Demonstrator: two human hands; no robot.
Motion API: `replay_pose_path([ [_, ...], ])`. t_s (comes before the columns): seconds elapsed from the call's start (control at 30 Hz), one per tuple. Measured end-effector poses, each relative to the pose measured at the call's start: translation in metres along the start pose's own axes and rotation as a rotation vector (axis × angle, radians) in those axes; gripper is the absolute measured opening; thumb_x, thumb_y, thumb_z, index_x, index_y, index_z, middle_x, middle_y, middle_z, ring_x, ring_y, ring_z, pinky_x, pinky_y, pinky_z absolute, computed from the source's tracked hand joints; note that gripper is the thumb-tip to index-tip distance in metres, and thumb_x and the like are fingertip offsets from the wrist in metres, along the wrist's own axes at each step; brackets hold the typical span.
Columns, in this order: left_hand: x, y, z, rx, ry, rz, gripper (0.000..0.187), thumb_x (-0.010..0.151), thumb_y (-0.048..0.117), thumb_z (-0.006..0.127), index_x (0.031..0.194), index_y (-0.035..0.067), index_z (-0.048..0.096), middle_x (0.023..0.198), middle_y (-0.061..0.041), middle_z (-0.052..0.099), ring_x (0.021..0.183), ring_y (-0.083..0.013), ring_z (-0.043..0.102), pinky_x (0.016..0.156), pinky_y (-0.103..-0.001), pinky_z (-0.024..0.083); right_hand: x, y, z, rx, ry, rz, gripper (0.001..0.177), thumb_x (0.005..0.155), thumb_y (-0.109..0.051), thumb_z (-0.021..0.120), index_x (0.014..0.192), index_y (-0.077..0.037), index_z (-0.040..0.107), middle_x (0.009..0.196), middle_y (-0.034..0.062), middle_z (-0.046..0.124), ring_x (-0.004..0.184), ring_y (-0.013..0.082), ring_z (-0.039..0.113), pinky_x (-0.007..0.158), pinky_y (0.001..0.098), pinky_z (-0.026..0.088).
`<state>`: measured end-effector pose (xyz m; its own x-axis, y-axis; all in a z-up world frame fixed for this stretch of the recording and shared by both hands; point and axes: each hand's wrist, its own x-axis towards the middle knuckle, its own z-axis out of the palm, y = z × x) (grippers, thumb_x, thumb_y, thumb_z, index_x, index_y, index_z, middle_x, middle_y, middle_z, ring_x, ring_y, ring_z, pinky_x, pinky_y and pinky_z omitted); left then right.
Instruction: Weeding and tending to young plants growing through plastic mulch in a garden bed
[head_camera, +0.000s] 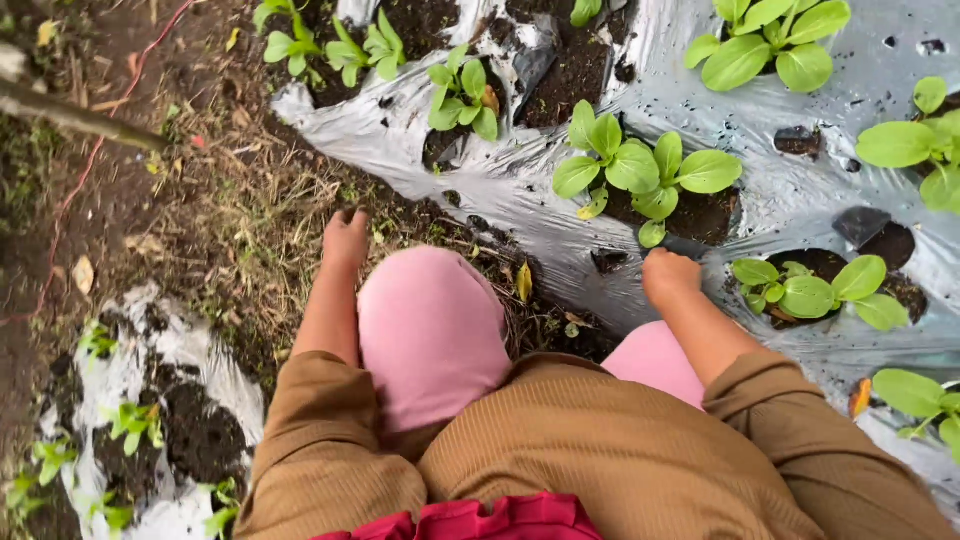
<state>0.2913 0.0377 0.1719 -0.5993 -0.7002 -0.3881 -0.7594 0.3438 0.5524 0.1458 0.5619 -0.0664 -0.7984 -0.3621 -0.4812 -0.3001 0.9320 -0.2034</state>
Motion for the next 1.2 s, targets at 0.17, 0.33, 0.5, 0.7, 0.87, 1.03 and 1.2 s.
replay_pose_path([
  [0.17, -0.053, -0.009, -0.038, -0.009, 0.139, 0.134, 0.042, 0.106, 0.042, 0.061, 0.133, 0.009, 0.063, 0.124, -0.020, 0.066, 0.112, -0.0355, 0.064, 0.093, -0.048, 0.053, -0.012, 0.001, -0.023, -0.001, -0.065, -0.042, 0.042, 0.100, -0.015, 0.050, 0.130, 0.014, 0.060, 0.107, 0.0359, 0.072, 0.093, 0.0518, 0.074, 0.076, 0.0689, 0.056],
  [0.33, -0.033, -0.033, -0.038, 0.088, 0.374, 0.224, 0.024, 0.099, 0.030, 0.070, 0.117, 0.014, 0.075, 0.104, -0.012, 0.070, 0.103, -0.0344, 0.069, 0.089, -0.053, 0.056, -0.026, 0.007, -0.024, -0.013, -0.080, -0.048, 0.041, 0.099, -0.017, 0.049, 0.133, 0.004, 0.057, 0.111, 0.0321, 0.073, 0.097, 0.0538, 0.073, 0.079, 0.0714, 0.053],
  [0.5, 0.068, -0.036, 0.003, 0.267, 0.077, 0.366, 0.031, 0.095, 0.030, 0.066, 0.117, 0.009, 0.075, 0.103, -0.022, 0.073, 0.102, -0.0443, 0.069, 0.090, -0.058, 0.056, -0.036, -0.048, -0.073, -0.145, -0.323, 0.053, 0.043, 0.093, -0.038, 0.052, 0.124, -0.018, 0.075, 0.131, 0.0129, 0.076, 0.126, 0.0387, 0.068, 0.107, 0.0594, 0.049],
  [0.7, 0.185, 0.008, 0.089, 0.456, -0.333, 0.769, 0.049, 0.087, 0.047, 0.076, 0.117, 0.011, 0.062, 0.117, -0.019, 0.067, 0.110, -0.0416, 0.069, 0.095, -0.055, 0.058, 0.017, -0.196, -0.157, 0.038, -0.089, 0.057, 0.036, 0.098, -0.028, 0.059, 0.125, -0.007, 0.069, 0.116, 0.0284, 0.076, 0.117, 0.0484, 0.068, 0.100, 0.0584, 0.053],
  [0.87, 0.249, -0.017, 0.166, 0.491, -0.183, 1.170, 0.026, 0.092, 0.030, 0.067, 0.112, 0.016, 0.060, 0.089, -0.011, 0.070, 0.085, -0.0334, 0.075, 0.075, -0.048, 0.062, 0.111, -0.275, -0.172, -0.134, -0.113, 0.145, 0.043, 0.097, -0.038, 0.056, 0.127, -0.008, 0.062, 0.117, 0.0281, 0.077, 0.116, 0.0458, 0.070, 0.099, 0.0572, 0.055],
  [1.03, 0.284, -0.017, 0.117, 0.119, -0.478, 1.012, 0.022, 0.097, 0.042, 0.053, 0.114, 0.031, 0.062, 0.093, -0.007, 0.075, 0.092, -0.0335, 0.074, 0.080, -0.050, 0.062, 0.160, -0.318, -0.168, -0.266, -0.238, 0.289, 0.060, 0.093, -0.047, 0.062, 0.126, 0.001, 0.048, 0.123, 0.0328, 0.074, 0.120, 0.0452, 0.071, 0.104, 0.0547, 0.053],
  [1.2, 0.383, 0.002, -0.033, -0.356, -0.101, 0.101, 0.011, 0.107, 0.020, 0.052, 0.104, 0.010, 0.054, 0.094, -0.004, 0.060, 0.075, -0.0148, 0.053, 0.066, -0.028, 0.051, 0.162, -0.325, -0.165, -0.138, -0.273, 0.504, 0.055, 0.092, -0.041, 0.066, 0.124, -0.001, 0.045, 0.128, 0.0330, 0.070, 0.115, 0.0552, 0.067, 0.091, 0.0606, 0.051],
])
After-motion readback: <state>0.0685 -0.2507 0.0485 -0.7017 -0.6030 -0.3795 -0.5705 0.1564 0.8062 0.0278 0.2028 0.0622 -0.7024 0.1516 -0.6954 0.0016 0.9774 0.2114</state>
